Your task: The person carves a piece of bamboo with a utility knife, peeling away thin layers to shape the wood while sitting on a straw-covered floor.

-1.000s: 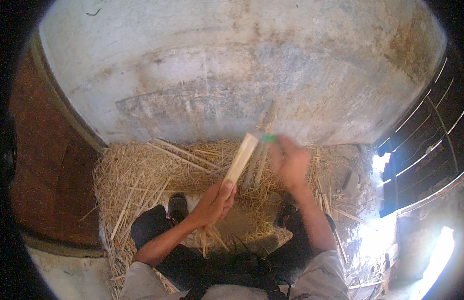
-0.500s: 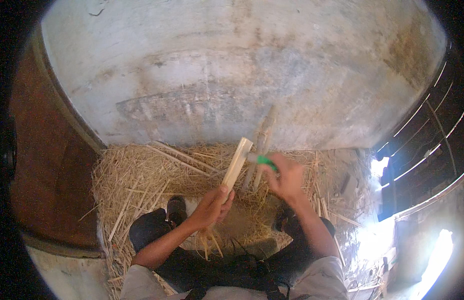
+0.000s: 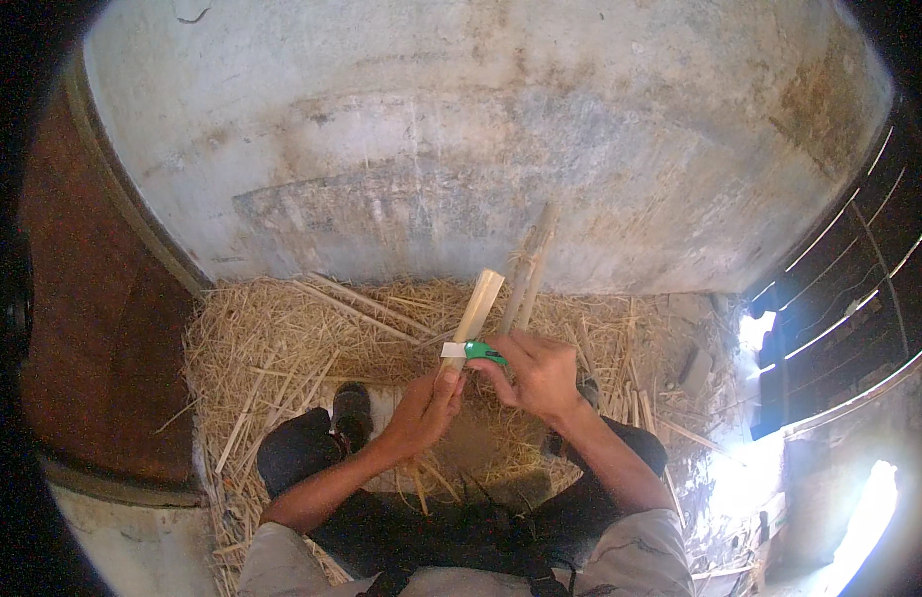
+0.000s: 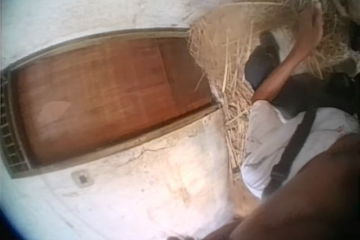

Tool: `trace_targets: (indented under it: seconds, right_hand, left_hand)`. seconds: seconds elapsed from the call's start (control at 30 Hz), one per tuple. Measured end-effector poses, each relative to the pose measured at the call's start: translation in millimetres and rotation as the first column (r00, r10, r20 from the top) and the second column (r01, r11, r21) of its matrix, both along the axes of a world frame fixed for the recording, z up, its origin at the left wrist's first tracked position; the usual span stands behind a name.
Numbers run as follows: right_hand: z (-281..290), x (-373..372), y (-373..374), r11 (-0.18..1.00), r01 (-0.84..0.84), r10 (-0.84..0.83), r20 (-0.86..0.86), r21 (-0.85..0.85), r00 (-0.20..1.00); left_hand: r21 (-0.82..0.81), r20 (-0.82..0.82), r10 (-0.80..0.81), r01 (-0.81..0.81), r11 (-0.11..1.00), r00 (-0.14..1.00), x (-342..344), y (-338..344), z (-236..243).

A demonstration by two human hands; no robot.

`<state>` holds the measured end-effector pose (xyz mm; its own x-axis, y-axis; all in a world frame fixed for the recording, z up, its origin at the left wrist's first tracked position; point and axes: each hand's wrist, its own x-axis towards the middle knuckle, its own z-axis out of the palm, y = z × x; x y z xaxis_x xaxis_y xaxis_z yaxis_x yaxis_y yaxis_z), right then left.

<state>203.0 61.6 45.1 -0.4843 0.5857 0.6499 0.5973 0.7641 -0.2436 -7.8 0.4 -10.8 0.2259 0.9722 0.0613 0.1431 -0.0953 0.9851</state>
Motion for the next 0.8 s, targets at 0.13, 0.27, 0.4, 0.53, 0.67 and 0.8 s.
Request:
trace_targets:
  seconds: [0.13, 0.27, 0.4, 0.53, 0.67, 0.8]
  right_hand:
    - [0.4, 5.4, 8.0, 0.999, 0.049, -0.049, -0.043, 0.017, 0.998]
    - [1.5, 16.7, 20.8, 0.99, 0.12, -0.116, -0.05, 0.075, 0.992]
    - [13.0, 28.7, 39.1, 0.976, 0.199, -0.19, -0.096, 0.089, 0.977]
    - [11.7, 32.8, 38.1, 0.958, 0.285, -0.277, -0.16, 0.023, 0.947]
    - [18.7, 73.8, 68.8, 0.874, 0.467, -0.485, -0.272, -0.132, 0.831]
    - [10.9, 77.7, 66.5, 0.866, 0.416, -0.492, -0.315, -0.279, 0.812]
  left_hand:
    - [-0.053, 0.017, 0.018, -0.017, 0.998, 1.0, 4.1, -6.7, 13.5]
    - [-0.045, 0.004, -0.02, 0.021, 0.999, 1.0, 3.3, -6.4, 13.4]
    - [-0.039, -0.008, -0.029, 0.028, 0.999, 1.0, 2.0, -6.9, 6.6]
    - [-0.061, 0.023, -0.057, 0.058, 0.996, 0.998, 2.4, -7.0, 12.0]
    - [-0.101, -0.071, -0.195, 0.187, 0.977, 0.978, 7.8, -31.4, 13.1]
    - [-0.163, 0.135, -0.148, 0.169, 0.972, 0.98, 10.6, -16.6, -9.2]
